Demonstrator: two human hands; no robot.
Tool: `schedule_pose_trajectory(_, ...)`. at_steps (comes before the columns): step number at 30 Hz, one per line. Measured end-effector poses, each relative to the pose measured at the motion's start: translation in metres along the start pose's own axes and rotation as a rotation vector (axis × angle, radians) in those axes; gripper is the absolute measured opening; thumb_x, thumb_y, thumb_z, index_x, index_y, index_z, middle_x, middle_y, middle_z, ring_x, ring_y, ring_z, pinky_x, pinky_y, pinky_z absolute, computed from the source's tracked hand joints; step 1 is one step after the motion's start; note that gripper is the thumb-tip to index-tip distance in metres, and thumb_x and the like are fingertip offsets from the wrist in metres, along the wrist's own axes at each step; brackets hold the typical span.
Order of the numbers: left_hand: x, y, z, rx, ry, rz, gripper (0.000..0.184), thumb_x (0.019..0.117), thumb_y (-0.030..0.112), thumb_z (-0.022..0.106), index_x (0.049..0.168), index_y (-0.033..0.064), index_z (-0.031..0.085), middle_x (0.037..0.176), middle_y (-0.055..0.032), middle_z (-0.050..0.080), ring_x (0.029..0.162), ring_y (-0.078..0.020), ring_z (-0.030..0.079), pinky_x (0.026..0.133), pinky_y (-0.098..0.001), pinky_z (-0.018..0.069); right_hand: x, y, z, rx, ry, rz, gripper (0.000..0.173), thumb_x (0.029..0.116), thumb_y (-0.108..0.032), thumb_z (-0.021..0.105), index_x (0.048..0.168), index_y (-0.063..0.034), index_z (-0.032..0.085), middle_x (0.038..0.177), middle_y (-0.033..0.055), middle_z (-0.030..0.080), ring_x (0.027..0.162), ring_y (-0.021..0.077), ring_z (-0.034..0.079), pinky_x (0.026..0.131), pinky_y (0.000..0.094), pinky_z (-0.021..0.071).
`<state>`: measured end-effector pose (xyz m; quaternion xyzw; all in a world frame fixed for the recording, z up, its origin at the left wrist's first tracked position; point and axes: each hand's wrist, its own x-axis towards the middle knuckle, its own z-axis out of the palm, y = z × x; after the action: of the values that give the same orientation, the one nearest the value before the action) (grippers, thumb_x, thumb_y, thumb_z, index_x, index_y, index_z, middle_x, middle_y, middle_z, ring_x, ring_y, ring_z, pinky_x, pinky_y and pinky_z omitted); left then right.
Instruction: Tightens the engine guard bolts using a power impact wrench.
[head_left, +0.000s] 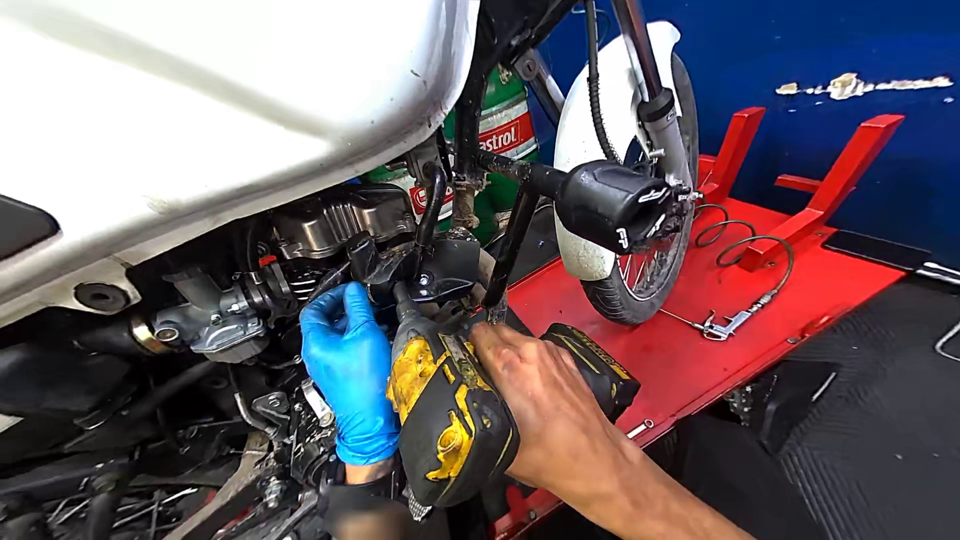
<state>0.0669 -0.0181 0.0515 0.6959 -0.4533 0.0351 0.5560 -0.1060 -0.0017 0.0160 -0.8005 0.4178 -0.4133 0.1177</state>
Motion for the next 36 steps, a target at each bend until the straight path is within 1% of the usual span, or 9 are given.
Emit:
schedule_pose_trajectory(3, 0.001, 0.004, 0.000, -0.082, -0.065, -0.034, 0.040, 0.1069, 0.041, 0.053, 0.133, 0.0118, 0.059, 0.101, -0.0036, 0.069, 0.079, -0.0071, 0.068, 0.074, -0.0288, 0.0580, 0.001, 0.001, -0.003, 0.014, -0.043, 0.003, 0.059, 0.0635, -0.055, 0.083, 0.105, -0.0170, 0.066, 0.087, -0.0013, 0.065, 0.075, 0.0155, 0.067, 0.056, 0.0381, 0.0524)
schedule_pose_trajectory(9, -0.002, 0.008, 0.003, -0.068, -0.068, -0.044, 0.043, 0.1031, 0.037, 0.062, 0.138, 0.0121, 0.061, 0.116, -0.0060, 0.070, 0.087, -0.0060, 0.069, 0.081, -0.0278, 0.0570, 0.005, 0.004, -0.014, -0.027, -0.149, -0.020, 0.062, 0.0590, -0.049, 0.088, 0.108, -0.0186, 0.066, 0.093, -0.0016, 0.065, 0.076, 0.0152, 0.066, 0.056, 0.0381, 0.0525)
schedule_pose_trajectory(19, 0.004, 0.016, -0.006, 0.039, -0.052, -0.097, 0.036, 0.1019, 0.043, 0.063, 0.120, 0.0121, 0.070, 0.084, 0.0026, 0.067, 0.052, -0.0008, 0.055, 0.052, -0.0226, 0.0514, 0.004, 0.012, -0.005, 0.090, -0.097, -0.033, 0.062, 0.0599, -0.051, 0.087, 0.108, -0.0178, 0.066, 0.094, -0.0019, 0.065, 0.079, 0.0142, 0.067, 0.058, 0.0382, 0.0542)
schedule_pose_trajectory(23, 0.008, 0.008, -0.003, 0.089, -0.108, -0.086, 0.046, 0.1002, 0.052, 0.061, 0.120, 0.0113, 0.071, 0.099, -0.0045, 0.072, 0.083, -0.0116, 0.066, 0.078, -0.0385, 0.0541, 0.006, 0.004, -0.009, 0.058, -0.120, -0.028, 0.059, 0.0634, -0.053, 0.085, 0.106, -0.0175, 0.065, 0.091, -0.0020, 0.063, 0.075, 0.0140, 0.065, 0.056, 0.0361, 0.0526)
schedule_pose_trajectory(27, 0.011, 0.023, -0.010, 0.236, -0.156, -0.068, 0.058, 0.1025, 0.058, 0.051, 0.107, 0.0045, 0.073, 0.093, -0.0139, 0.073, 0.083, -0.0278, 0.070, 0.077, -0.0548, 0.0540, 0.011, -0.004, -0.019, -0.013, -0.151, -0.041, 0.058, 0.0623, -0.052, 0.085, 0.105, -0.0177, 0.066, 0.088, -0.0021, 0.063, 0.072, 0.0143, 0.064, 0.054, 0.0353, 0.0505)
schedule_pose_trajectory(30, 0.020, 0.032, -0.034, 0.575, -0.106, 0.223, 0.048, 0.1052, 0.049, 0.052, 0.107, 0.0072, 0.075, 0.096, -0.0176, 0.075, 0.087, -0.0389, 0.070, 0.076, -0.0672, 0.0502, 0.015, -0.001, -0.024, -0.006, -0.201, -0.038, 0.059, 0.0643, -0.051, 0.084, 0.109, -0.0172, 0.066, 0.091, -0.0013, 0.064, 0.074, 0.0156, 0.065, 0.055, 0.0368, 0.0502)
schedule_pose_trajectory(32, 0.032, 0.031, -0.046, 0.692, -0.172, 0.635, 0.039, 0.1012, 0.027, 0.061, 0.133, 0.0056, 0.064, 0.128, -0.0228, 0.065, 0.115, -0.0459, 0.064, 0.092, -0.0688, 0.0474, 0.014, 0.002, -0.024, 0.018, -0.216, -0.036, 0.060, 0.0651, -0.051, 0.084, 0.111, -0.0164, 0.065, 0.093, -0.0004, 0.065, 0.075, 0.0165, 0.066, 0.055, 0.0375, 0.0505)
schedule_pose_trajectory(34, 0.053, 0.027, -0.046, 0.828, -0.325, 0.969, 0.066, 0.0951, 0.031, 0.059, 0.153, 0.0045, 0.043, 0.157, -0.0239, 0.041, 0.142, -0.0495, 0.040, 0.112, -0.0696, 0.0309, 0.012, 0.005, -0.021, 0.057, -0.213, -0.031, 0.059, 0.0659, -0.051, 0.084, 0.110, -0.0160, 0.066, 0.092, -0.0003, 0.065, 0.075, 0.0166, 0.066, 0.055, 0.0375, 0.0506)
schedule_pose_trajectory(36, 0.082, 0.012, -0.036, 0.897, -0.399, 1.158, 0.079, 0.0899, 0.043, 0.059, 0.157, 0.0073, 0.038, 0.160, -0.0215, 0.039, 0.148, -0.0479, 0.033, 0.117, -0.0747, 0.0126, 0.009, 0.006, -0.018, 0.107, -0.208, -0.019, 0.058, 0.0662, -0.050, 0.084, 0.108, -0.0155, 0.065, 0.091, 0.0001, 0.063, 0.074, 0.0169, 0.065, 0.055, 0.0378, 0.0507)
